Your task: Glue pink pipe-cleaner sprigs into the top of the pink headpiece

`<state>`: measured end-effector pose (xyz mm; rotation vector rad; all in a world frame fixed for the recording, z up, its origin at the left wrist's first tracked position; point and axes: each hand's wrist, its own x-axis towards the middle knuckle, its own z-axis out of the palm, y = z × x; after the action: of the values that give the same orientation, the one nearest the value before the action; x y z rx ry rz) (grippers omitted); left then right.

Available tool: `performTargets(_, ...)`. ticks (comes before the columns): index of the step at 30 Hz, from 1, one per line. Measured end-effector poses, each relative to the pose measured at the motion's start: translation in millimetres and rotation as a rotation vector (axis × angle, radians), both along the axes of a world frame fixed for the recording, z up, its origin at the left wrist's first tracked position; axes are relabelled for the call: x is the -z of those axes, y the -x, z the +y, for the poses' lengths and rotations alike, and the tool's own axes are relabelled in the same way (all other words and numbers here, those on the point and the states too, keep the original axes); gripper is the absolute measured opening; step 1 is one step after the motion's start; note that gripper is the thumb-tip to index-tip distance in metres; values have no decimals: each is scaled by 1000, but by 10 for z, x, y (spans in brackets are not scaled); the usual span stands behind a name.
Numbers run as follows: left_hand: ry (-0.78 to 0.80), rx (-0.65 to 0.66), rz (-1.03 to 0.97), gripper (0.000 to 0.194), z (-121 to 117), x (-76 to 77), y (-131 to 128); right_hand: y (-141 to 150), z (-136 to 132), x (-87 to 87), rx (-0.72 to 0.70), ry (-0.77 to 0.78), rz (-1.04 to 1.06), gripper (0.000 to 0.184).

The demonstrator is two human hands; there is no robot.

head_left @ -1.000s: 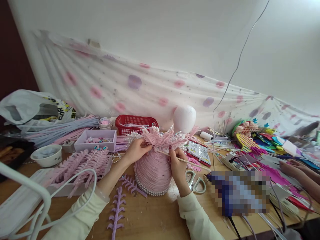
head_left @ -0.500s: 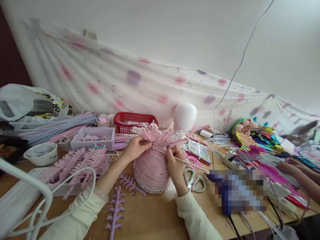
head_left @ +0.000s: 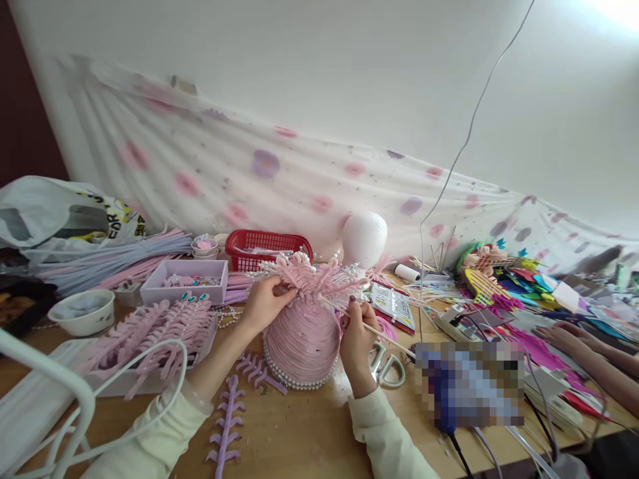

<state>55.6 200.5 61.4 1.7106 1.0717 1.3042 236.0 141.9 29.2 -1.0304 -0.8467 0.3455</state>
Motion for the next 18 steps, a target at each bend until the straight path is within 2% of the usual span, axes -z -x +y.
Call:
performTargets(7,-17,-222,27,26,-357,139,216,-21,-49,-110,-25,1,236,40)
performTargets(13,-48,-131,0,23,-629,203,176,-10,-70,-137,-60,11,330,45)
performTargets(16,-39,-114,-58,26,-694,242,105,13,-247,-110,-51,-25,287,44)
performTargets(18,-13,-112,-100,29,-753,277,81,25,-424,-47,7,-84,179,40)
